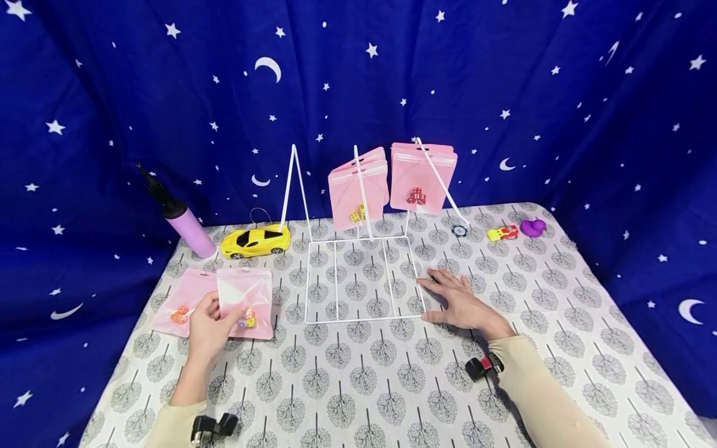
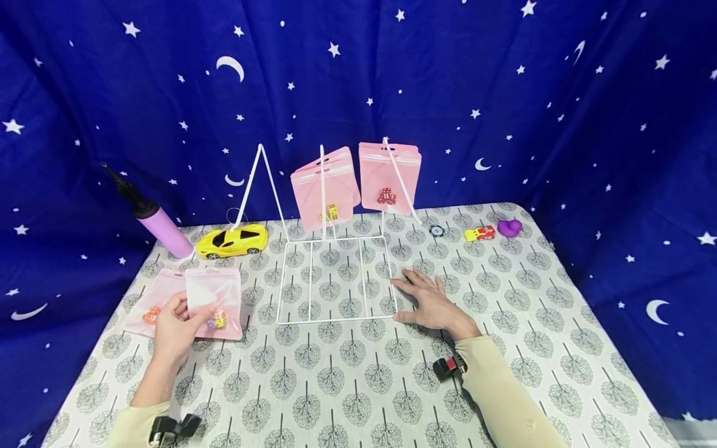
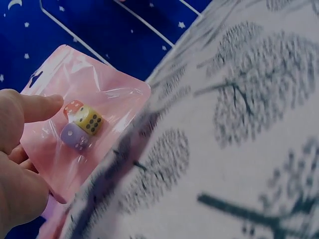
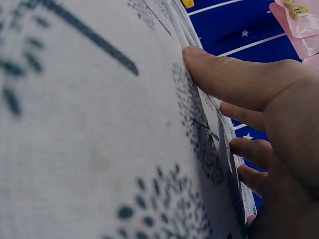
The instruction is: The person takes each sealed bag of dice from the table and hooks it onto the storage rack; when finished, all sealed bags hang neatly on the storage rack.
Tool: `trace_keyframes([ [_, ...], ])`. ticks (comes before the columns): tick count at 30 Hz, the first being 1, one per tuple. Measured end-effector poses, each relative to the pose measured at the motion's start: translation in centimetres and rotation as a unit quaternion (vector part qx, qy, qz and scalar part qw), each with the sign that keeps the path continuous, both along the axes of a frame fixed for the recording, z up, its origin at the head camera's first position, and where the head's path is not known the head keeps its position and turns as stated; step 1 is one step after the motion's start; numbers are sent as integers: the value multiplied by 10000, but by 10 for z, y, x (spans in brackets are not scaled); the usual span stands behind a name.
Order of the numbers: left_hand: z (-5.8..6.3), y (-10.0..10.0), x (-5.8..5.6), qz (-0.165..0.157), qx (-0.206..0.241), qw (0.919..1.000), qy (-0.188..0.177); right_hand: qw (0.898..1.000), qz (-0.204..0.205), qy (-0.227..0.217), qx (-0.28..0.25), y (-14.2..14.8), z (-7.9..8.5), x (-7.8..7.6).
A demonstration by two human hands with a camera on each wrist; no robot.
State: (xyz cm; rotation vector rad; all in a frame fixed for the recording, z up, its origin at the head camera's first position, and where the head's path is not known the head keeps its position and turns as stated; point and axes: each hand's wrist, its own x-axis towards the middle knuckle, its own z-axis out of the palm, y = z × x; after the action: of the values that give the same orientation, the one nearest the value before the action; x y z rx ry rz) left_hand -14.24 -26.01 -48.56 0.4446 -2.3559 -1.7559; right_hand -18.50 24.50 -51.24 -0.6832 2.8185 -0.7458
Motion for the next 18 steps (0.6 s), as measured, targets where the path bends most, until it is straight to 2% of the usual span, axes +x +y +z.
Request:
trace_keyframes([
  [2,6,3,1,-42,29,10000,61,10000,8,11,4,0,0,0],
  [11,30,21,9,-141,127,9967,786,10000,23,54,2,0,-1,0],
  [18,51,41,18,-263,513,9905,1250,10000,10,87,-22,2,0,1],
])
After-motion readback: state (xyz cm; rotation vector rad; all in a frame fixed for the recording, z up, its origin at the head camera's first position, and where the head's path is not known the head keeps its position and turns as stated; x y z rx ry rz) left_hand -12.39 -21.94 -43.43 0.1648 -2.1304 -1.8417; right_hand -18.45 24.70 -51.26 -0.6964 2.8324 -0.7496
